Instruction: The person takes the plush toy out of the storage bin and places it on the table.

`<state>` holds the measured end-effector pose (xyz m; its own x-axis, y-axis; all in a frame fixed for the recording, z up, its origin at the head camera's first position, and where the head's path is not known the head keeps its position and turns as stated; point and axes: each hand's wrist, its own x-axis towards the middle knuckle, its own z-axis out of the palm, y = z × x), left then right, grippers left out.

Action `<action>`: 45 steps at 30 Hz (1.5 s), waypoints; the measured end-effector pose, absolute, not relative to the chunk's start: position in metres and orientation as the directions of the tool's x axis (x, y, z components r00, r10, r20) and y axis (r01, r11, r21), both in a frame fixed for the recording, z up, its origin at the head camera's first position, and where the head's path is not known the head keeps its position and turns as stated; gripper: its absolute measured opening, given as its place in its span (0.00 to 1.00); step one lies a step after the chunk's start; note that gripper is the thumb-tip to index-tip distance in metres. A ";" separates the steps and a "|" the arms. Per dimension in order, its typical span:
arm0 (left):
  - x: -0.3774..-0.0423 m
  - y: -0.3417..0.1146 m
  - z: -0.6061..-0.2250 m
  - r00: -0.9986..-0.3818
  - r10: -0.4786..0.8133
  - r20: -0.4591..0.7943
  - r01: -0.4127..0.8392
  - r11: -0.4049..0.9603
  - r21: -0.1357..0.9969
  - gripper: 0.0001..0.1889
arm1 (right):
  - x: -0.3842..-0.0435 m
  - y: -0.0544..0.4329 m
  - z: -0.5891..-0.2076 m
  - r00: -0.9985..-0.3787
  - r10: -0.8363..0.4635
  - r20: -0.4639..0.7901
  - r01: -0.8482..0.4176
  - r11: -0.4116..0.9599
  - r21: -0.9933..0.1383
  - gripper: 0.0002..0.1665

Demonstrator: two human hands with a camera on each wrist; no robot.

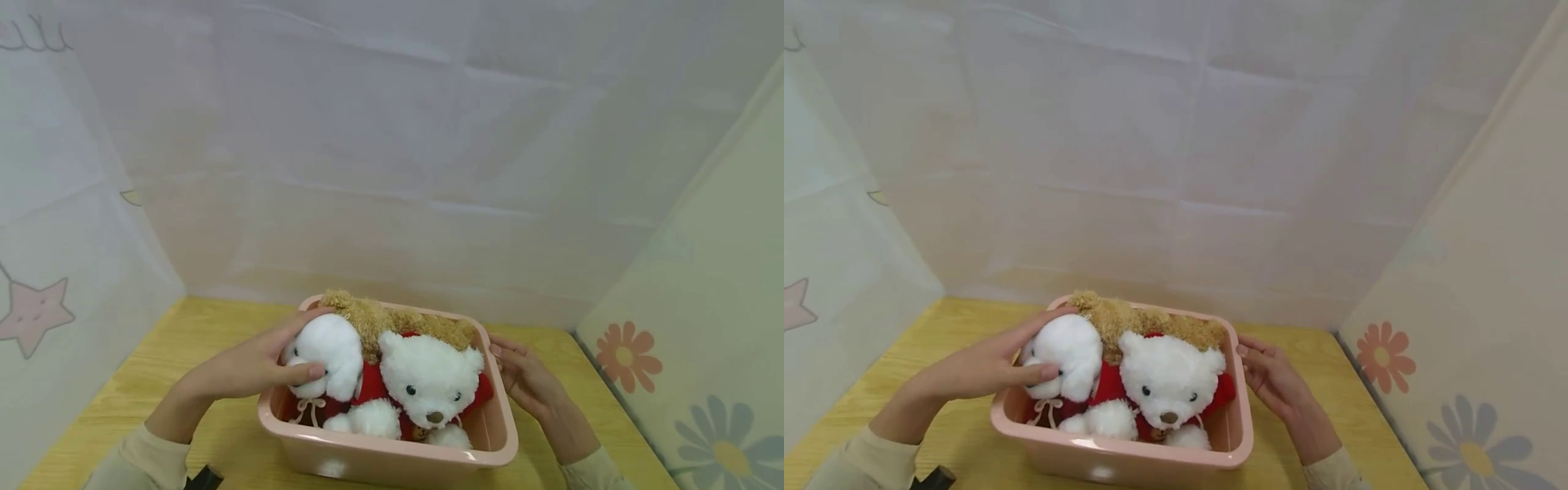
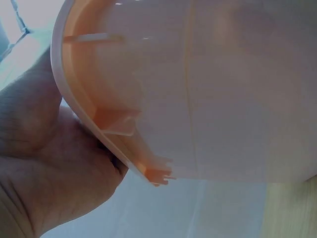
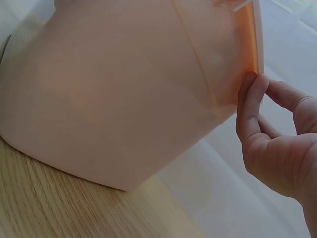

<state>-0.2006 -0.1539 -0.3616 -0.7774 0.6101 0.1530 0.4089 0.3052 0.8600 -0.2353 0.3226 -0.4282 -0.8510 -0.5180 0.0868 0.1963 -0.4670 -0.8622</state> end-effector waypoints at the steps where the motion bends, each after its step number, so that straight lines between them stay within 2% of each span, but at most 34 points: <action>1: -0.200 -0.152 -0.362 -0.772 0.618 0.149 0.405 0.297 0.865 0.40 | -0.235 0.323 -0.429 -0.845 -0.526 0.093 0.200 -0.472 -0.859 0.26; 8: -0.201 -0.136 -0.358 -0.803 0.543 0.247 0.453 0.285 0.845 0.38 | -0.232 0.327 -0.426 -0.837 -0.535 0.116 0.202 -0.498 -0.843 0.27; 16: -0.194 -0.119 -0.353 -0.849 0.421 0.320 0.437 0.216 0.873 0.38 | -0.226 0.330 -0.421 -0.844 -0.525 0.106 0.239 -0.547 -0.802 0.27; 28: -0.166 -0.111 -0.341 -0.874 0.316 0.370 0.452 0.242 0.859 0.35 | -0.213 0.315 -0.415 -0.857 -0.513 0.048 0.262 -0.514 -0.817 0.24; 35: -0.163 -0.114 -0.341 -0.881 0.295 0.369 0.427 0.163 0.890 0.31 | -0.208 0.313 -0.412 -0.886 -0.462 0.045 0.212 -0.490 -0.846 0.24; 40: -0.158 -0.115 -0.342 -0.906 0.236 0.351 0.386 0.125 0.914 0.29 | -0.209 0.314 -0.413 -0.879 -0.475 0.043 0.228 -0.497 -0.837 0.25; 45: -0.158 -0.119 -0.344 -0.910 0.166 0.381 0.401 0.115 0.909 0.29 | -0.212 0.314 -0.413 -0.883 -0.468 0.037 0.226 -0.492 -0.841 0.25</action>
<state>-0.1585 -0.1185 -0.3439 -0.9096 0.1662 0.3807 0.4013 0.1151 0.9087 -0.2121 0.3137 -0.4127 -0.8828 -0.4683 0.0367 0.2261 -0.4922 -0.8406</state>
